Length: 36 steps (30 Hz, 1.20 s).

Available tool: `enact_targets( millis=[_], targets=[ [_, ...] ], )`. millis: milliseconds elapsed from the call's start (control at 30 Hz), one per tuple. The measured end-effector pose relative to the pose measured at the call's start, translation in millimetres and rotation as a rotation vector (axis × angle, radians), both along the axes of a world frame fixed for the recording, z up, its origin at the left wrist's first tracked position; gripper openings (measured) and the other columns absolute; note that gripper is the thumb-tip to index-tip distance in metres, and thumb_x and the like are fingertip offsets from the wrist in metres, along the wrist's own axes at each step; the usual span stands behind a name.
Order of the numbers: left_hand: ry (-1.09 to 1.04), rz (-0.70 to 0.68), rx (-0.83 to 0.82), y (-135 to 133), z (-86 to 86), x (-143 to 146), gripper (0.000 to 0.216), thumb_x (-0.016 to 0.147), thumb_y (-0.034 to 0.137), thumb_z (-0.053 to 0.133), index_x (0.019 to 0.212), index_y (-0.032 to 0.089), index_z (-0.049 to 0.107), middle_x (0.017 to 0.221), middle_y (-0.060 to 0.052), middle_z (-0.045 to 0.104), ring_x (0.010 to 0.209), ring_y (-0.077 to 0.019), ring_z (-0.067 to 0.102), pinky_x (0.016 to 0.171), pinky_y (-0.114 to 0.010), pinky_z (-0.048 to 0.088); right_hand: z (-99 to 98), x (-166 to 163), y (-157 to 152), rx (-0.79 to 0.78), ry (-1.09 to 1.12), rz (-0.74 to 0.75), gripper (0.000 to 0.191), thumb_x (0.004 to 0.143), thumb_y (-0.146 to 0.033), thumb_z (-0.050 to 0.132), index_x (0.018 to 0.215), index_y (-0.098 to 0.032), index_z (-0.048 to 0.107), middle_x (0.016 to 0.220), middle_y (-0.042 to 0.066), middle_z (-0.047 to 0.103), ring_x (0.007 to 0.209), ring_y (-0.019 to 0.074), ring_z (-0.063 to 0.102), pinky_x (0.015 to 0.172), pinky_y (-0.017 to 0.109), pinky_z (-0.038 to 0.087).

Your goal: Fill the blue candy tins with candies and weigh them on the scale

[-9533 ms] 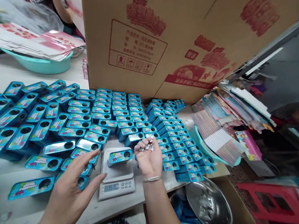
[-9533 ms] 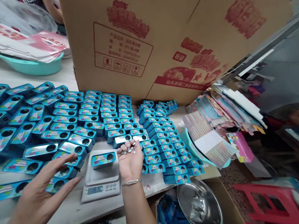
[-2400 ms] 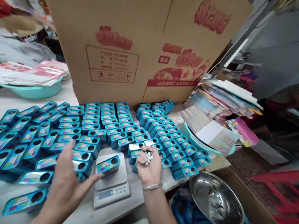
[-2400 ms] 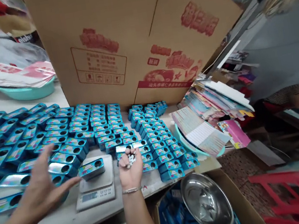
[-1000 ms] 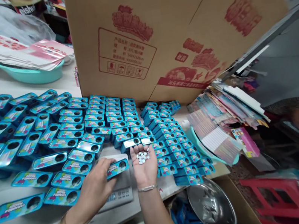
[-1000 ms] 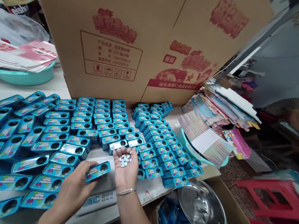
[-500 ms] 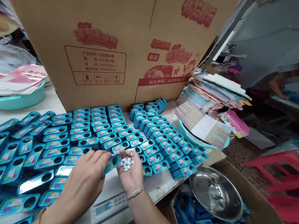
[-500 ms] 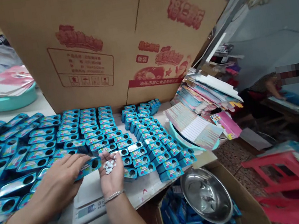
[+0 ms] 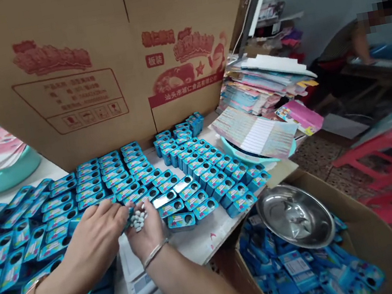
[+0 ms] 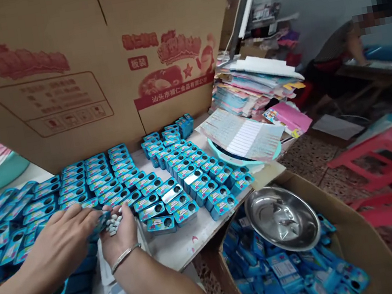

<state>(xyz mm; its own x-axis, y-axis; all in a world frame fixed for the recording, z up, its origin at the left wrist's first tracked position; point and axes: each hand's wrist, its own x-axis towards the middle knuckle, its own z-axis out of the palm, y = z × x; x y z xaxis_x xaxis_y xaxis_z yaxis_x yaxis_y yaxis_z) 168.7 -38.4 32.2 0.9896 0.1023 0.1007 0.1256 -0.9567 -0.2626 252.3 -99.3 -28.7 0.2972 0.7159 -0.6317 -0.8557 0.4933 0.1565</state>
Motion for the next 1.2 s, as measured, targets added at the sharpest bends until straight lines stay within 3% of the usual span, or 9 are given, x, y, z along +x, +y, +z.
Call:
enact_targets(
  millis=[400, 533, 700, 800, 900, 1000, 1100, 1200],
  targets=[
    [0.015, 0.083, -0.016, 0, 9.9, 5, 0.03, 0.075, 0.005, 0.041, 0.087, 0.02, 0.064, 0.086, -0.009, 0.066, 0.089, -0.0321, 0.056, 0.072, -0.045, 0.043, 3.0, 7, -4, 0.005, -0.025, -0.001, 0.027, 0.092, -0.031, 0.049, 0.067, -0.021, 0.052, 0.062, -0.001, 0.065, 0.062, 0.0121, 0.066, 0.062, 0.025, 0.054],
    [-0.032, 0.208, -0.169, 1, 2.4, -4, 0.031, 0.074, 0.013, 0.048, 0.098, 0.02, 0.066, 0.086, -0.008, 0.068, 0.087, -0.0329, 0.059, 0.072, -0.045, 0.046, -3.7, 12, -9, -0.015, -0.065, -0.014, 0.024, 0.092, -0.031, 0.049, 0.069, -0.021, 0.05, 0.064, -0.001, 0.065, 0.066, 0.0132, 0.067, 0.065, 0.027, 0.055],
    [-0.239, 0.453, -0.439, -10, -30.4, -31, 0.041, 0.083, 0.048, 0.057, 0.116, 0.023, 0.06, 0.107, -0.009, 0.07, 0.093, -0.031, 0.067, 0.075, -0.042, 0.052, -6.1, 29, -24, -0.026, -0.135, 0.031, 0.025, 0.093, -0.033, 0.047, 0.072, -0.02, 0.049, 0.065, -0.002, 0.062, 0.06, 0.0113, 0.062, 0.055, 0.023, 0.049],
    [-0.288, 0.509, -0.616, -21, -58.8, -42, 0.04, 0.082, 0.048, 0.059, 0.115, 0.025, 0.059, 0.108, -0.007, 0.07, 0.094, -0.0282, 0.068, 0.075, -0.038, 0.053, -4.7, 40, -32, -0.003, -0.202, 0.046, 0.024, 0.092, -0.034, 0.049, 0.072, -0.021, 0.048, 0.063, -0.004, 0.057, 0.052, 0.008, 0.053, 0.049, 0.019, 0.043],
    [-0.333, 0.478, -0.771, -29, -86.4, -44, 0.037, 0.082, 0.042, 0.061, 0.114, 0.024, 0.057, 0.109, -0.006, 0.069, 0.097, -0.0248, 0.068, 0.08, -0.034, 0.053, -3.6, 45, -37, 0.041, -0.292, 0.017, 0.024, 0.092, -0.033, 0.048, 0.072, -0.021, 0.046, 0.059, -0.007, 0.05, 0.047, 0.0055, 0.044, 0.045, 0.016, 0.036],
    [-0.318, 0.448, -0.846, -33, -101.5, -42, 0.033, 0.083, 0.03, 0.058, 0.115, 0.022, 0.057, 0.111, -0.007, 0.068, 0.099, -0.0235, 0.067, 0.085, -0.035, 0.054, -2.9, 47, -43, 0.069, -0.398, 0.019, 0.024, 0.093, -0.032, 0.047, 0.072, -0.021, 0.045, 0.058, -0.008, 0.045, 0.043, 0.0043, 0.037, 0.041, 0.014, 0.029],
    [-0.328, 0.404, -0.826, -34, -93.7, -48, 0.053, 0.08, 0.026, 0.062, 0.131, 0.021, 0.05, 0.129, -0.012, 0.061, 0.116, -0.0277, 0.06, 0.097, -0.043, 0.051, -2.2, 46, -48, 0.084, -0.525, 0.051, 0.022, 0.091, -0.032, 0.05, 0.073, -0.021, 0.046, 0.059, -0.009, 0.041, 0.042, 0.0044, 0.031, 0.039, 0.014, 0.026],
    [-0.482, 0.402, -0.786, -31, -69.6, -66, 0.081, 0.08, 0.041, 0.067, 0.149, 0.022, 0.029, 0.149, -0.014, 0.043, 0.137, -0.0316, 0.043, 0.111, -0.05, 0.04, -1.5, 46, -52, 0.086, -0.603, 0.074, 0.022, 0.091, -0.033, 0.05, 0.074, -0.021, 0.047, 0.059, -0.009, 0.039, 0.042, 0.0045, 0.03, 0.038, 0.014, 0.025]
  ],
)
